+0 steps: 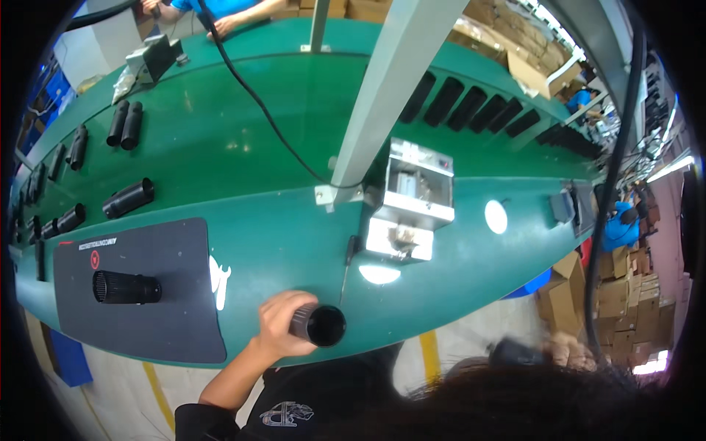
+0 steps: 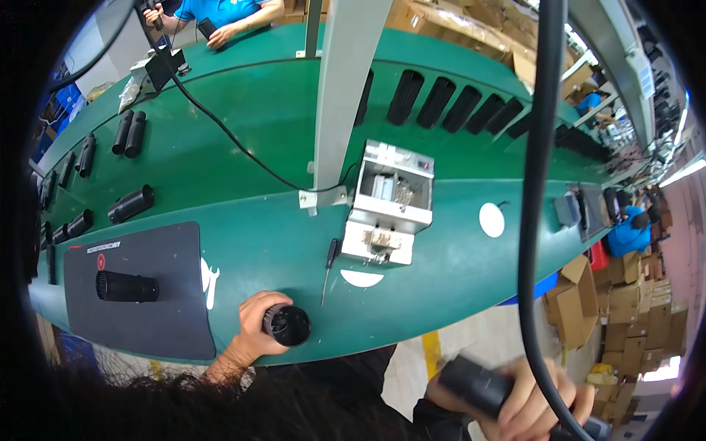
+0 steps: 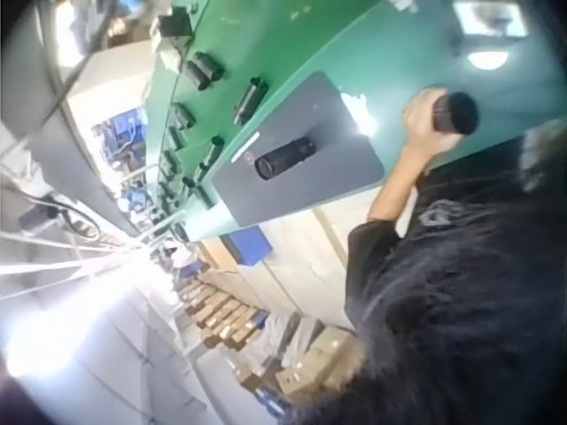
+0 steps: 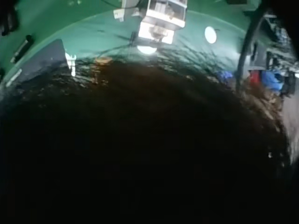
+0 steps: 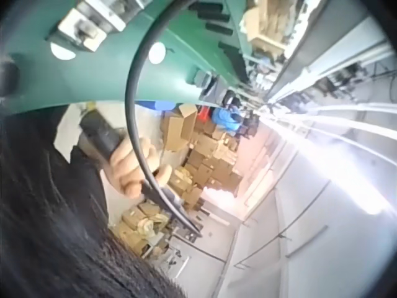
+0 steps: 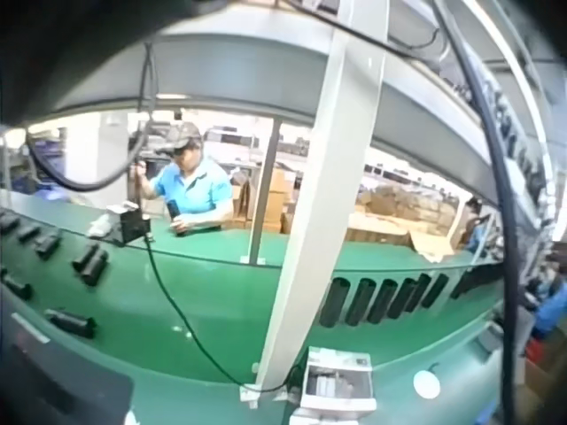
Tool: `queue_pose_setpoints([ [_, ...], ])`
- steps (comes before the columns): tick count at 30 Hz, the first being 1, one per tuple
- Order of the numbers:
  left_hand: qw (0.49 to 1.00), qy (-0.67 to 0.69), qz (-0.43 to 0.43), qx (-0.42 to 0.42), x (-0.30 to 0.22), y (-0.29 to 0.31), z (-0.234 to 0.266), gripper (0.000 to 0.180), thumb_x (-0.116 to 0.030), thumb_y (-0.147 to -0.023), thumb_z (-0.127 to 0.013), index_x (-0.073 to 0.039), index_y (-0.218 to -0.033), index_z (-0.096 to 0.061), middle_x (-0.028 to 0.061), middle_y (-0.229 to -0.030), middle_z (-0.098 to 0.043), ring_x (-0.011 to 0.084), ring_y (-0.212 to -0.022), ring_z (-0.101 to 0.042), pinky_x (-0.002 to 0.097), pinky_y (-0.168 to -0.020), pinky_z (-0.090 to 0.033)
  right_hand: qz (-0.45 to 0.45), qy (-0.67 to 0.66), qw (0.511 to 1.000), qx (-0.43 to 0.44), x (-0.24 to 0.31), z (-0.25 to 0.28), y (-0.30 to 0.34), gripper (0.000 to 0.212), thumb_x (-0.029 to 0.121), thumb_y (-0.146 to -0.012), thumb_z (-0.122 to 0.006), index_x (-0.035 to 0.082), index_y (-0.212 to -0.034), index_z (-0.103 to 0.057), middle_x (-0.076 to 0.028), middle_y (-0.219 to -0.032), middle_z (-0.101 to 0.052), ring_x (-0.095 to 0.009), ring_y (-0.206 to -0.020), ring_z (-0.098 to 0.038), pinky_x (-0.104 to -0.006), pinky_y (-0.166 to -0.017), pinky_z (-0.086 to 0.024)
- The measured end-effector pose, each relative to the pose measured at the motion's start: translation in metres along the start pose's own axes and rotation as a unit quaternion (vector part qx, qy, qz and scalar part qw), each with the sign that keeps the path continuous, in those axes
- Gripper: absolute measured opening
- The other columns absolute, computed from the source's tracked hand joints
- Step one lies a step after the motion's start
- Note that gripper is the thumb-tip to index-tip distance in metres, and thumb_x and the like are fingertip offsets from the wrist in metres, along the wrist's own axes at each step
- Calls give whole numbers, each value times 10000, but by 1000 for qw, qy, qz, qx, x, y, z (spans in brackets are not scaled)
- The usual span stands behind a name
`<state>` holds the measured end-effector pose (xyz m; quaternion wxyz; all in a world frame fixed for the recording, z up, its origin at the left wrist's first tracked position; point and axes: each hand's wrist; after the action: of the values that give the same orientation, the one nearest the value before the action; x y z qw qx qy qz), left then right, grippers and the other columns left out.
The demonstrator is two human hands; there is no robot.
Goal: Assemble components into black cylindrical housings using an electric screwdriver at a factory workbench.
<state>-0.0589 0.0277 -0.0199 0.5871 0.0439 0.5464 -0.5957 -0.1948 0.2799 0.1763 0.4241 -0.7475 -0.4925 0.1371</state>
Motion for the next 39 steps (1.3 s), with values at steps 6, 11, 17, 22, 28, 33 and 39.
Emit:
queue_pose_setpoints([
  [6, 999, 32, 0, -19, 6, -11, -13, 478, -102, -594, -870, -6, -1002, -642, 139, -885, -701, 291, -764, -709, 367, -709, -569, 19, 353, 931, 90, -67, 51, -34, 336, 26, -859, -583, 33, -1185, -499, -64, -792, -559, -173, -674, -544, -334, -704, -463],
  [11, 999, 28, -6, -34, 5, -6, -13, 460, -102, -606, -864, -2, -995, -639, 141, -870, -700, 301, -742, -706, 367, -690, -571, -8, 244, 963, 119, -51, 31, -37, 213, 39, -882, -579, 95, -1027, -434, -51, -747, -510, -170, -642, -540, -347, -686, -478],
  [17, 999, 49, 0, -23, 4, -10, -8, 467, -67, -598, -857, -4, -1001, -630, 140, -891, -697, 297, -754, -699, 360, -701, -563, -164, 251, 943, 147, -26, 1, -20, 278, 72, -884, -650, 108, -958, -384, -45, -748, -525, -154, -587, -553, -341, -651, -497],
  [22, 999, 36, -6, -6, -4, -13, -2, 463, -63, -601, -853, -1, -1002, -630, 140, -892, -695, 302, -764, -698, 368, -712, -565, -158, 313, 919, 178, -51, 14, -9, 377, 21, -875, -607, 47, -1215, -447, -60, -748, -519, -167, -607, -521, -354, -630, -472],
  [28, 999, 29, -5, -13, -8, -13, 1, 475, -45, -606, -840, -1, -1027, -624, 146, -908, -695, 304, -774, -699, 370, -719, -565, -192, 310, 910, 198, -47, 13, -13, 364, 26, -882, -624, 66, -1199, -450, -55, -735, -511, -162, -594, -511, -350, -628, -476],
  [33, 999, 40, -9, -3, -7, -17, 1, 488, -49, -604, -843, -3, -1037, -624, 142, -915, -698, 302, -786, -704, 365, -718, -564, -204, 316, 920, 113, -30, -5, -7, 373, 58, -874, -682, 97, -1166, -453, -30, -696, -504, -159, -547, -493, -344, -586, -467],
  [39, 999, 29, -24, 0, -5, -14, -4, 497, -87, -611, -857, -5, -1042, -625, 141, -923, -705, 303, -786, -709, 365, -723, -564, -180, 76, 968, 154, 13, -7, -16, 148, 41, -907, -671, 58, -970, -539, -71, -687, -578, -205, -581, -615, -357, -547, -527],
])
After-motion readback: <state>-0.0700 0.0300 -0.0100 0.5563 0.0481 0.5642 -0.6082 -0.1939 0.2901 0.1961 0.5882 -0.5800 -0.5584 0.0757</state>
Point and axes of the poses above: each hand's wrist, its own y-axis away from the middle knuckle, its own z-axis out of the back of the hand, x = y × z
